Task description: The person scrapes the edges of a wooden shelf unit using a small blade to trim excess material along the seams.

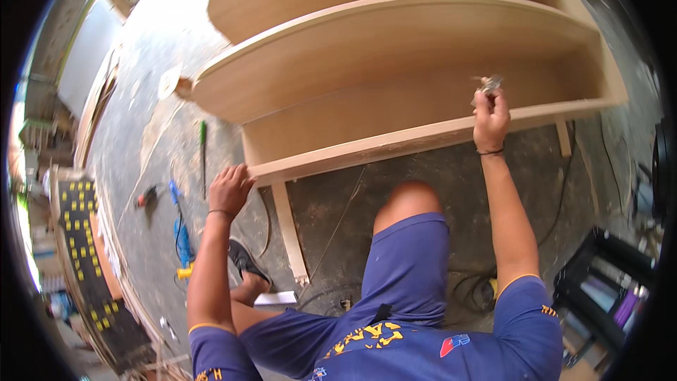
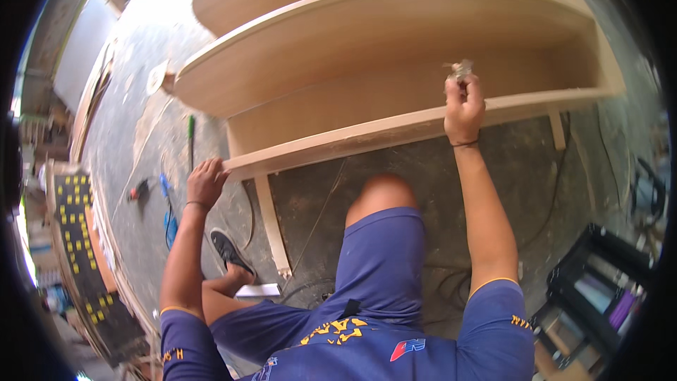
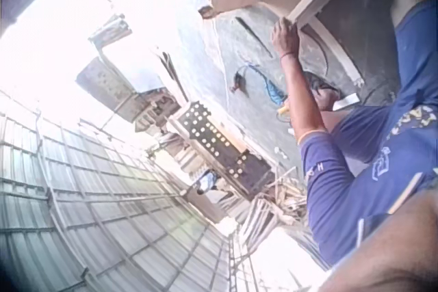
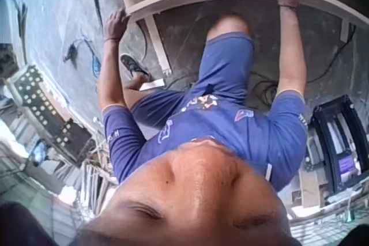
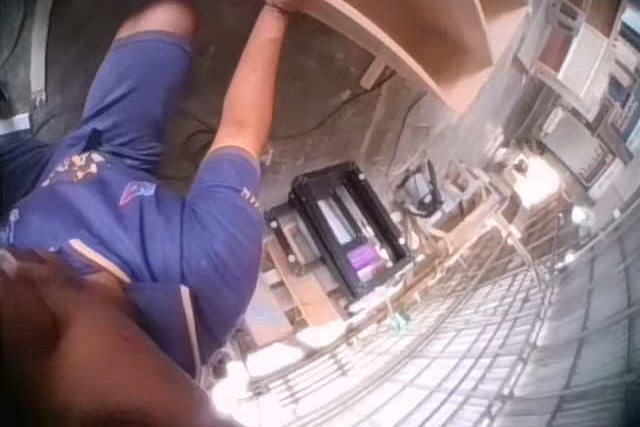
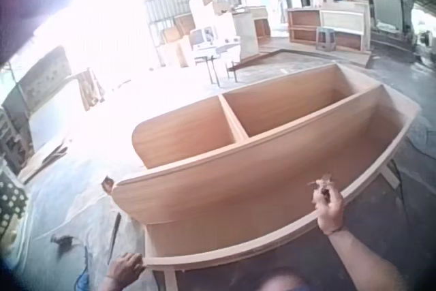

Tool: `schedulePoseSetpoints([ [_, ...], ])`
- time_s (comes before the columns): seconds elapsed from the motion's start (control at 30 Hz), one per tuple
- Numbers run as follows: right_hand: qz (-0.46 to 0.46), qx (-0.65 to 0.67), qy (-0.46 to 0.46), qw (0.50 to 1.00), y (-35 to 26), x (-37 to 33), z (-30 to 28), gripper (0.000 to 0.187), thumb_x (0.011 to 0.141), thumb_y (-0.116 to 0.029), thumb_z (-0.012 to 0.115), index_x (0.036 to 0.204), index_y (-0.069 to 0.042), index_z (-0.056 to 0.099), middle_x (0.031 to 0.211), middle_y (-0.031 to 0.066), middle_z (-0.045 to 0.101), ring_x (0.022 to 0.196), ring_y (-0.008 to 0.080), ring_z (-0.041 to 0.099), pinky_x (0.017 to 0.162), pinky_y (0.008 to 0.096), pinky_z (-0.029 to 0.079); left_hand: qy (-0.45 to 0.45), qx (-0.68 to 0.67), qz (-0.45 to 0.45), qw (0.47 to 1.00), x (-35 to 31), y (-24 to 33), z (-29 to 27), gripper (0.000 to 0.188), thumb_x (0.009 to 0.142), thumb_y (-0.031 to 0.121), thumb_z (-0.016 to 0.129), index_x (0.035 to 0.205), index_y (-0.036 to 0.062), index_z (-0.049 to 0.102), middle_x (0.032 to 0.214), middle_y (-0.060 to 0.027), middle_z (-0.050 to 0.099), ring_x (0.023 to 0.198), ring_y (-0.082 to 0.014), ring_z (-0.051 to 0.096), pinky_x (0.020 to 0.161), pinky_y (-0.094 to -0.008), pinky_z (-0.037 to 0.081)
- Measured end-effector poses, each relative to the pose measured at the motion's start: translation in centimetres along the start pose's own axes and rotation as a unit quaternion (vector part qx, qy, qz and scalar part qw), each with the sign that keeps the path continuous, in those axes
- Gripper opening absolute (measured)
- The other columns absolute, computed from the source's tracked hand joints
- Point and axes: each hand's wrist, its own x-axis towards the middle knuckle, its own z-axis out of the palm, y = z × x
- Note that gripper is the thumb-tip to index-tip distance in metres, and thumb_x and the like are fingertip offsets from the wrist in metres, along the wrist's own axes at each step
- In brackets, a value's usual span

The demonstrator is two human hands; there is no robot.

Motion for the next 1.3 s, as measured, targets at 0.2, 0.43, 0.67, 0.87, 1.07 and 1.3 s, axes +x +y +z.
schedulePoseSetpoints([
  [0.2, -0.013, -0.227, 0.03, 0.973, 1.7, -0.7, -6.9, 0.029, 0.087, -0.006, 0.06, 0.115, -0.003, 0.063, 0.092, 0.0054, 0.065, 0.081, 0.0196, 0.064, 0.071, 0.0322, 0.051, -0.042, -0.023, 0.131, 0.99, 0.6, -3.8, -0.4, 0.033, 0.083, 0.037, 0.068, 0.1, 0.0094, 0.06, 0.085, -0.0055, 0.064, 0.081, -0.0271, 0.064, 0.069, -0.0392, 0.051],
  [0.43, -0.099, -0.496, -0.041, 0.862, 0.1, -2.1, -5.9, 0.034, 0.082, -0.008, 0.058, 0.115, -0.013, 0.064, 0.101, 0.0139, 0.063, 0.091, 0.0365, 0.062, 0.078, 0.0443, 0.051, -0.004, -0.18, 0.204, 0.962, 2.1, -5.8, 1.2, 0.032, 0.082, 0.037, 0.071, 0.086, 0.0077, 0.06, 0.073, -0.0092, 0.06, 0.064, -0.0306, 0.062, 0.055, -0.0393, 0.05],
  [0.67, -0.08, -0.539, -0.053, 0.837, -5.0, -7.4, 2.8, 0.034, 0.081, -0.008, 0.055, 0.112, -0.015, 0.066, 0.092, 0.0159, 0.062, 0.089, 0.0361, 0.062, 0.078, 0.0457, 0.051, -0.033, -0.289, 0.222, 0.931, 3.0, -6.3, 0.6, 0.028, 0.079, 0.027, 0.075, 0.091, 0.0046, 0.064, 0.082, -0.0116, 0.066, 0.07, -0.032, 0.066, 0.059, -0.0392, 0.053],
  [0.87, -0.11, -0.49, -0.071, 0.862, -12.4, -14.9, 14.4, 0.03, 0.078, -0.008, 0.056, 0.106, -0.011, 0.069, 0.087, 0.0157, 0.064, 0.082, 0.0358, 0.064, 0.073, 0.045, 0.053, -0.04, -0.367, 0.246, 0.896, 3.2, -7.8, 1.4, 0.034, 0.082, 0.028, 0.073, 0.103, 0.0026, 0.066, 0.088, -0.0147, 0.067, 0.075, -0.0351, 0.066, 0.065, -0.0418, 0.054],
  [1.07, -0.116, -0.409, -0.282, 0.86, -23.5, -25.5, 26.7, 0.033, 0.074, -0.008, 0.059, 0.105, -0.013, 0.068, 0.081, 0.0117, 0.061, 0.077, 0.0312, 0.062, 0.07, 0.042, 0.054, -0.069, -0.382, 0.293, 0.874, 3.4, -9.1, 2.8, 0.042, 0.088, 0.034, 0.065, 0.116, 0.0032, 0.063, 0.096, -0.0166, 0.067, 0.079, -0.0373, 0.067, 0.068, -0.0449, 0.054],
  [1.3, 0.061, -0.403, 0.118, 0.905, -29.7, -26.7, 19.2, 0.03, 0.078, -0.004, 0.058, 0.108, -0.001, 0.063, 0.086, 0.0162, 0.065, 0.071, 0.0277, 0.063, 0.067, 0.0348, 0.051, -0.043, -0.363, 0.295, 0.883, 2.9, -10.0, 2.8, 0.038, 0.091, 0.033, 0.06, 0.116, 0.0038, 0.062, 0.097, -0.0178, 0.069, 0.08, -0.0379, 0.068, 0.068, -0.0459, 0.055],
])
